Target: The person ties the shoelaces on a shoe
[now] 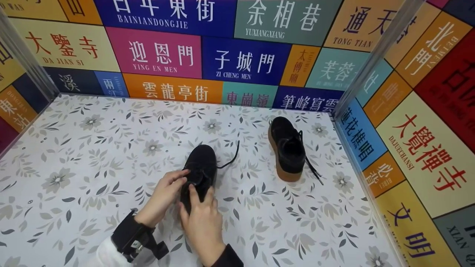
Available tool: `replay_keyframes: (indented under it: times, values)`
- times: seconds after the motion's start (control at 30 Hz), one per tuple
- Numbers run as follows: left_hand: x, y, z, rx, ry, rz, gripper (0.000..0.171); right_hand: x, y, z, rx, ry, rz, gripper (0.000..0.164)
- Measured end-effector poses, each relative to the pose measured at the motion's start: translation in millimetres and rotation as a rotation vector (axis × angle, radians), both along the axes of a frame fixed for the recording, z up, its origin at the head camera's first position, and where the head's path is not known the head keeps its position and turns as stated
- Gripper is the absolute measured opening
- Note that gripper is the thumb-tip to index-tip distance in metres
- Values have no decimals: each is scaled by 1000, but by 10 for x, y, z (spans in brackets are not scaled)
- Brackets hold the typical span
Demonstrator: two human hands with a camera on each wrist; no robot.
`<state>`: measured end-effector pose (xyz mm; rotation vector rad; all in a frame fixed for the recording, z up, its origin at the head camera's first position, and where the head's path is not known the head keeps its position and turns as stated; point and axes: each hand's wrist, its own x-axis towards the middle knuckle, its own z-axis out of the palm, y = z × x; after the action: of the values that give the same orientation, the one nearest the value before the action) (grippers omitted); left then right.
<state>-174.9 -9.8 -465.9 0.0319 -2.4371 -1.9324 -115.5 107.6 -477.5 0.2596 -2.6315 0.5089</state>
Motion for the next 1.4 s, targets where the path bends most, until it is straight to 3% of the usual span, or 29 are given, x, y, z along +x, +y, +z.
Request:
replay_keyframes:
  times: [0.13,0.3,0.5,0.63,0.77,0.87,0.97,1.03,1.1,1.27,1.4]
  values:
    - [-67,29,3,106,-41,31,32,-1,23,34,-26,-35,24,50]
    - [-145,41,-6,295,-161,50,33,-58,204,182,-180,-213,74,61]
    - [-196,14,-5,380,-224,62,34,-386,506,296,-453,-294,61,39]
    - [-220,9,20,405,-235,61,35,-640,615,251,-703,-476,10,34]
    - [-250,20,48,453,-268,50,36,-835,667,191,-1079,-690,-35,34]
    - [-272,21,80,496,-294,49,37,-937,689,171,-1354,-775,-44,25]
    - [-289,15,106,535,-309,49,37,-1009,702,177,-1511,-807,-36,17]
    - [-302,13,122,566,-308,45,38,-1041,704,199,-1541,-795,-21,16]
    - [-315,11,138,598,-291,35,38,-1064,708,236,-1505,-774,2,21]
    - [-353,-23,198,699,-227,1,35,-1111,700,375,-1349,-669,59,32]
    - [-379,-90,269,707,-192,-3,34,-1153,679,496,-1233,-583,66,31]
